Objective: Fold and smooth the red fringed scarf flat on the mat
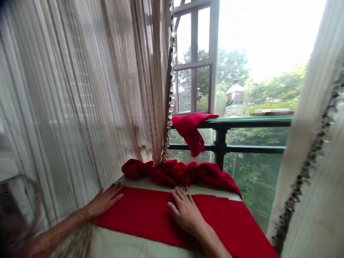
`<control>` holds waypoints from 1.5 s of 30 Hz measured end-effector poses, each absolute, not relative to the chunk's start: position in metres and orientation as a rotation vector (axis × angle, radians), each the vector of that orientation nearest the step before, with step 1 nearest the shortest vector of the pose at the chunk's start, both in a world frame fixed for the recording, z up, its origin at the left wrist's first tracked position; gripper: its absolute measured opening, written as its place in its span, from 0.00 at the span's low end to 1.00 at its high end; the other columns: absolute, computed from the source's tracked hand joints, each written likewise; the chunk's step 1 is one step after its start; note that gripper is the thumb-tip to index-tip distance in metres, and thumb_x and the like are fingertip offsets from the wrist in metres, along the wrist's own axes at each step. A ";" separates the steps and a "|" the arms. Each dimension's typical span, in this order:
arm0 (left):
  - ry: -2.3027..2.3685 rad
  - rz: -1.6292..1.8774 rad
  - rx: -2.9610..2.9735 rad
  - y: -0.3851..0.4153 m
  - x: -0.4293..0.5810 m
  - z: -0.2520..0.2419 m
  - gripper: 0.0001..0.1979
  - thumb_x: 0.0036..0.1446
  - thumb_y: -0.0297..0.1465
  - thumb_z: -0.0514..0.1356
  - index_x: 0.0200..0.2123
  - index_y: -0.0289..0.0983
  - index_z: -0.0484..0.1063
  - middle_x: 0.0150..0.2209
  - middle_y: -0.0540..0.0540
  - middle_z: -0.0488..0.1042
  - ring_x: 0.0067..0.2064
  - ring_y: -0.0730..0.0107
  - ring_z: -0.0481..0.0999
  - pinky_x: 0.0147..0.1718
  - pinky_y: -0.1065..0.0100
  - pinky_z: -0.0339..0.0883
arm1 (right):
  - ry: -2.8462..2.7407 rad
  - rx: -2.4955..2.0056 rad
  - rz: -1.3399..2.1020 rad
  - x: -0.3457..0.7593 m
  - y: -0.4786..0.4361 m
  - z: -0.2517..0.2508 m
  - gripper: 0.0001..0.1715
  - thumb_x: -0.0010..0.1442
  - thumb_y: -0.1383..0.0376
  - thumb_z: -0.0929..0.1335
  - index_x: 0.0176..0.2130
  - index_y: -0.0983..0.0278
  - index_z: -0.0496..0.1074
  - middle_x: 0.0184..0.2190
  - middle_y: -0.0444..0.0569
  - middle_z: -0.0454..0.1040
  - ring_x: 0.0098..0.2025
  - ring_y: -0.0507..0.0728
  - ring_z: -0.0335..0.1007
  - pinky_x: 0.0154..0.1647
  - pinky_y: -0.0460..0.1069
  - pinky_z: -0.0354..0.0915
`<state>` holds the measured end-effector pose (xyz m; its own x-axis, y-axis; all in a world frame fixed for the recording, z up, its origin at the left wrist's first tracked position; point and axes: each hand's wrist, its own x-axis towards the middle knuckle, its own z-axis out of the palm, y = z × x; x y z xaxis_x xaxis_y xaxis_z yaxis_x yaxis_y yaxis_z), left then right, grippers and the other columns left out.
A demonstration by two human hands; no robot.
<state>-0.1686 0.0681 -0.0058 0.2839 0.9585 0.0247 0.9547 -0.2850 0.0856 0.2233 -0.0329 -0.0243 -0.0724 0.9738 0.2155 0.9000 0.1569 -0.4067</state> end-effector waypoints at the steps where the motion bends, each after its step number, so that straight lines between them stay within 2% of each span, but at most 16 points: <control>1: 1.830 0.126 2.485 0.066 -0.159 -0.002 0.34 0.72 0.47 0.44 0.74 0.38 0.52 0.75 0.38 0.46 0.75 0.44 0.42 0.68 0.34 0.37 | -1.993 -1.789 0.231 0.231 -0.032 -0.015 0.37 0.68 0.45 0.57 0.69 0.56 0.61 0.74 0.44 0.54 0.75 0.58 0.46 0.75 0.58 0.47; 3: 1.747 0.175 2.535 0.060 -0.133 0.006 0.34 0.73 0.48 0.43 0.75 0.39 0.49 0.75 0.39 0.43 0.75 0.46 0.40 0.69 0.35 0.36 | -1.928 -1.834 0.209 0.250 -0.033 0.005 0.38 0.71 0.46 0.53 0.71 0.59 0.56 0.76 0.48 0.49 0.77 0.59 0.40 0.75 0.63 0.43; 5: 1.597 0.214 2.603 0.049 -0.097 0.011 0.33 0.73 0.50 0.41 0.75 0.45 0.47 0.76 0.45 0.42 0.76 0.50 0.38 0.70 0.38 0.36 | -1.868 -1.887 0.175 0.269 -0.039 0.019 0.39 0.71 0.47 0.52 0.72 0.61 0.54 0.76 0.51 0.45 0.77 0.61 0.35 0.76 0.66 0.39; 9: 1.288 0.195 2.707 0.018 -0.021 0.006 0.32 0.73 0.53 0.41 0.74 0.52 0.49 0.76 0.53 0.42 0.76 0.56 0.37 0.71 0.43 0.33 | -1.842 -1.973 0.135 0.288 -0.069 0.018 0.39 0.71 0.47 0.53 0.72 0.62 0.54 0.77 0.52 0.44 0.78 0.62 0.33 0.76 0.65 0.36; 14: 1.232 0.101 2.728 -0.005 0.023 -0.009 0.33 0.72 0.49 0.46 0.75 0.45 0.49 0.75 0.46 0.45 0.76 0.52 0.40 0.70 0.38 0.31 | -1.847 -2.065 0.176 0.286 -0.100 -0.012 0.38 0.71 0.50 0.54 0.71 0.66 0.56 0.75 0.54 0.50 0.77 0.62 0.38 0.76 0.63 0.40; 19: 1.315 0.089 2.755 -0.012 0.024 -0.004 0.33 0.71 0.49 0.48 0.74 0.46 0.53 0.75 0.46 0.48 0.76 0.51 0.43 0.70 0.39 0.35 | -1.859 -2.073 0.179 0.286 -0.101 -0.020 0.37 0.72 0.52 0.54 0.72 0.66 0.55 0.75 0.50 0.50 0.77 0.65 0.38 0.76 0.61 0.39; 21: 1.390 0.134 2.778 -0.016 0.026 0.004 0.30 0.71 0.47 0.49 0.71 0.44 0.60 0.74 0.42 0.54 0.74 0.49 0.49 0.69 0.40 0.40 | -1.858 -2.084 0.179 0.287 -0.098 -0.019 0.36 0.72 0.52 0.55 0.71 0.64 0.56 0.75 0.48 0.51 0.76 0.65 0.39 0.76 0.60 0.40; 23: 1.478 0.192 2.803 -0.018 0.030 0.013 0.26 0.72 0.43 0.48 0.65 0.39 0.69 0.68 0.37 0.66 0.69 0.47 0.62 0.67 0.43 0.49 | -1.861 -2.091 0.177 0.288 -0.096 -0.020 0.35 0.72 0.53 0.55 0.71 0.64 0.57 0.74 0.48 0.52 0.76 0.65 0.39 0.75 0.59 0.41; 25: 1.560 0.195 2.807 -0.018 0.034 0.021 0.24 0.72 0.40 0.46 0.54 0.37 0.77 0.56 0.34 0.78 0.58 0.46 0.75 0.60 0.46 0.61 | -1.868 -2.090 0.173 0.289 -0.095 -0.021 0.36 0.72 0.52 0.55 0.72 0.65 0.56 0.75 0.48 0.51 0.76 0.65 0.38 0.75 0.59 0.40; 27: 1.627 0.128 2.790 -0.016 0.038 0.026 0.23 0.71 0.39 0.48 0.45 0.34 0.81 0.45 0.32 0.82 0.48 0.44 0.81 0.50 0.48 0.68 | -1.873 -2.087 0.170 0.289 -0.095 -0.023 0.36 0.72 0.52 0.55 0.72 0.66 0.55 0.75 0.49 0.50 0.77 0.64 0.38 0.75 0.59 0.39; 29: 1.674 0.051 2.773 -0.017 0.043 0.027 0.22 0.69 0.39 0.50 0.41 0.32 0.82 0.42 0.30 0.82 0.45 0.42 0.82 0.46 0.50 0.70 | -1.870 -2.091 0.172 0.289 -0.096 -0.023 0.37 0.72 0.53 0.54 0.72 0.66 0.55 0.75 0.50 0.50 0.77 0.64 0.38 0.76 0.60 0.39; 36: 1.814 0.015 2.728 -0.035 0.057 0.013 0.23 0.72 0.36 0.49 0.52 0.24 0.76 0.51 0.24 0.76 0.53 0.39 0.76 0.47 0.50 0.70 | -1.858 -2.101 0.196 0.288 -0.097 -0.020 0.36 0.71 0.54 0.53 0.72 0.66 0.55 0.75 0.53 0.50 0.77 0.62 0.39 0.76 0.63 0.38; 40: 1.804 -0.010 2.701 -0.035 0.059 0.013 0.17 0.73 0.33 0.52 0.53 0.29 0.75 0.52 0.31 0.77 0.54 0.47 0.76 0.50 0.51 0.71 | -1.857 -2.096 0.211 0.288 -0.097 -0.020 0.37 0.72 0.53 0.53 0.72 0.67 0.54 0.76 0.54 0.48 0.77 0.61 0.37 0.76 0.62 0.37; 45: 1.752 -0.016 2.621 -0.023 0.059 0.018 0.12 0.71 0.37 0.60 0.48 0.34 0.76 0.49 0.42 0.78 0.51 0.58 0.78 0.52 0.50 0.72 | -1.854 -2.084 0.204 0.287 -0.096 -0.020 0.36 0.72 0.54 0.52 0.72 0.66 0.54 0.75 0.53 0.50 0.77 0.63 0.38 0.76 0.63 0.38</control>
